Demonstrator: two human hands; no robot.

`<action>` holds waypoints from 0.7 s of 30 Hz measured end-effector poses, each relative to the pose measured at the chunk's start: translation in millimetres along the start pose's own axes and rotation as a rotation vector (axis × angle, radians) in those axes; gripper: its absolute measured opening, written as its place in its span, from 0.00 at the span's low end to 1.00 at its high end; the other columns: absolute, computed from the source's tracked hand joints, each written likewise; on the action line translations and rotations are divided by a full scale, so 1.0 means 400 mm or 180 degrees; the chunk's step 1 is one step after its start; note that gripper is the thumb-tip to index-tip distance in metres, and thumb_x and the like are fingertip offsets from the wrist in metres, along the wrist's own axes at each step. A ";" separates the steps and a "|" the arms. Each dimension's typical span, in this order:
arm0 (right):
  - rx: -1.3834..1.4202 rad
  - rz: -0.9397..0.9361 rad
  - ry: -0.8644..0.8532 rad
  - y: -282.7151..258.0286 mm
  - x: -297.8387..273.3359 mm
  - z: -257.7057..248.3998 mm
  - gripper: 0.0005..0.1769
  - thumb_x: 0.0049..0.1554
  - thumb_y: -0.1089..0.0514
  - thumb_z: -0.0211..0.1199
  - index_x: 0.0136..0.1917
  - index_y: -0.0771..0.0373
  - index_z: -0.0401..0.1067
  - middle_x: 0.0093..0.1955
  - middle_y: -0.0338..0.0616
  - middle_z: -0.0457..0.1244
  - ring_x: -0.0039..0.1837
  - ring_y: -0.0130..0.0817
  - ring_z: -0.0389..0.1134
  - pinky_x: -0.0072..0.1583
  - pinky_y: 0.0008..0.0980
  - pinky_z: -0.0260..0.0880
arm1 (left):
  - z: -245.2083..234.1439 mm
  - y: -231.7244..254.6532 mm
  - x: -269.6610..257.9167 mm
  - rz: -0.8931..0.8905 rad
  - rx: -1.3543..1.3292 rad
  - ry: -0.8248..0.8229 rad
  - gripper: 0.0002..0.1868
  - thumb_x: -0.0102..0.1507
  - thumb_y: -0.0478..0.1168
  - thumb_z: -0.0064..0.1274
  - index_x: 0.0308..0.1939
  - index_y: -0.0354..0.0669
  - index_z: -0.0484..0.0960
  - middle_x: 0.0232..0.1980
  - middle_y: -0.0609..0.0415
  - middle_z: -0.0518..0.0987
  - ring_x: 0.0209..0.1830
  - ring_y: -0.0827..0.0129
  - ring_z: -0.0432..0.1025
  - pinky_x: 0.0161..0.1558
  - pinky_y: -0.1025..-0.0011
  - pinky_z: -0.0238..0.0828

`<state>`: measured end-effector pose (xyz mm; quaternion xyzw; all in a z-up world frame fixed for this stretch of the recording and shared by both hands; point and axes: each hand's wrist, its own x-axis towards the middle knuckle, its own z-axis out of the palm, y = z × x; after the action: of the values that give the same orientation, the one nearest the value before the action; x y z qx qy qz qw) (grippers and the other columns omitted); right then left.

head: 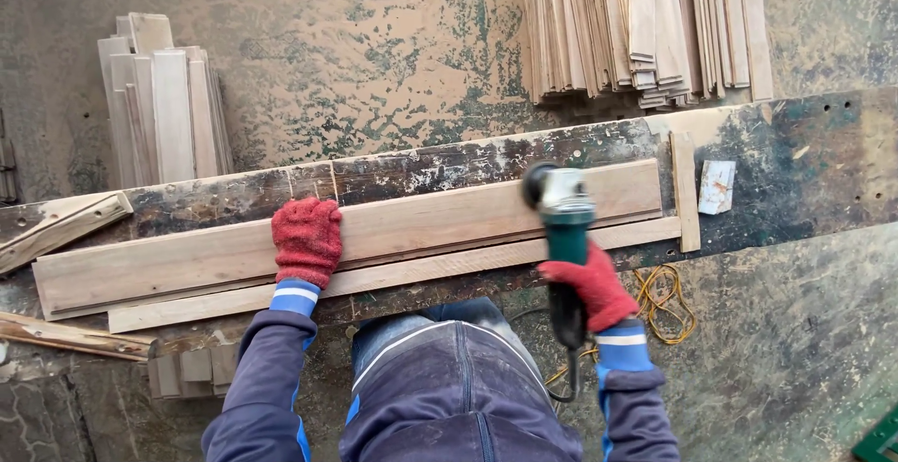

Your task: Sanding a piece of wood with an angle grinder on a workbench.

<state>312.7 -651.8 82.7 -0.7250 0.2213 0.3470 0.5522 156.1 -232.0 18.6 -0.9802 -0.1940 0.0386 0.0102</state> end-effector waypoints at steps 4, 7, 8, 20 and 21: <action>-0.0665 -0.0176 -0.0875 0.041 -0.024 0.157 0.46 0.25 0.54 0.90 0.59 0.55 0.77 0.45 0.46 0.71 0.50 0.39 0.71 0.54 0.40 0.72 | -0.023 0.007 0.006 -0.0034 0.0049 -0.0140 0.14 0.68 0.56 0.45 0.35 0.63 0.83 0.32 0.62 0.81 0.40 0.63 0.79 0.47 0.62 0.75; -0.2076 -0.0256 -0.1071 0.040 -0.021 0.242 0.52 0.26 0.32 0.87 0.61 0.50 0.72 0.52 0.54 0.69 0.61 0.56 0.71 0.61 0.47 0.70 | -0.029 0.011 0.004 -0.0050 -0.0024 -0.0106 0.13 0.68 0.55 0.47 0.35 0.62 0.84 0.33 0.61 0.81 0.40 0.61 0.79 0.48 0.62 0.75; -0.2075 -0.0261 -0.1072 0.043 -0.020 0.243 0.52 0.26 0.32 0.87 0.61 0.50 0.72 0.52 0.54 0.69 0.61 0.56 0.71 0.61 0.47 0.70 | -0.032 0.009 0.001 -0.0052 -0.0022 -0.0101 0.13 0.68 0.55 0.47 0.35 0.62 0.84 0.33 0.61 0.81 0.40 0.61 0.79 0.48 0.62 0.75; 0.0211 -0.0078 0.0508 0.039 0.051 -0.085 0.29 0.35 0.61 0.81 0.50 0.57 0.72 0.37 0.46 0.67 0.39 0.41 0.73 0.44 0.40 0.75 | 0.023 -0.006 -0.002 0.0083 -0.0254 0.0204 0.13 0.67 0.54 0.48 0.33 0.60 0.81 0.30 0.60 0.79 0.37 0.62 0.79 0.47 0.63 0.75; 0.0237 -0.0082 0.0473 0.041 0.052 -0.086 0.29 0.35 0.62 0.81 0.50 0.57 0.73 0.37 0.47 0.68 0.40 0.42 0.73 0.44 0.41 0.75 | 0.022 -0.007 -0.001 0.0084 -0.0271 0.0236 0.12 0.68 0.54 0.48 0.33 0.60 0.81 0.30 0.60 0.79 0.37 0.62 0.78 0.47 0.62 0.75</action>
<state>323.8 -688.3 61.7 -0.7305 0.2650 0.2766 0.5653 153.9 -229.7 9.9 -0.9830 -0.1820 -0.0059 -0.0249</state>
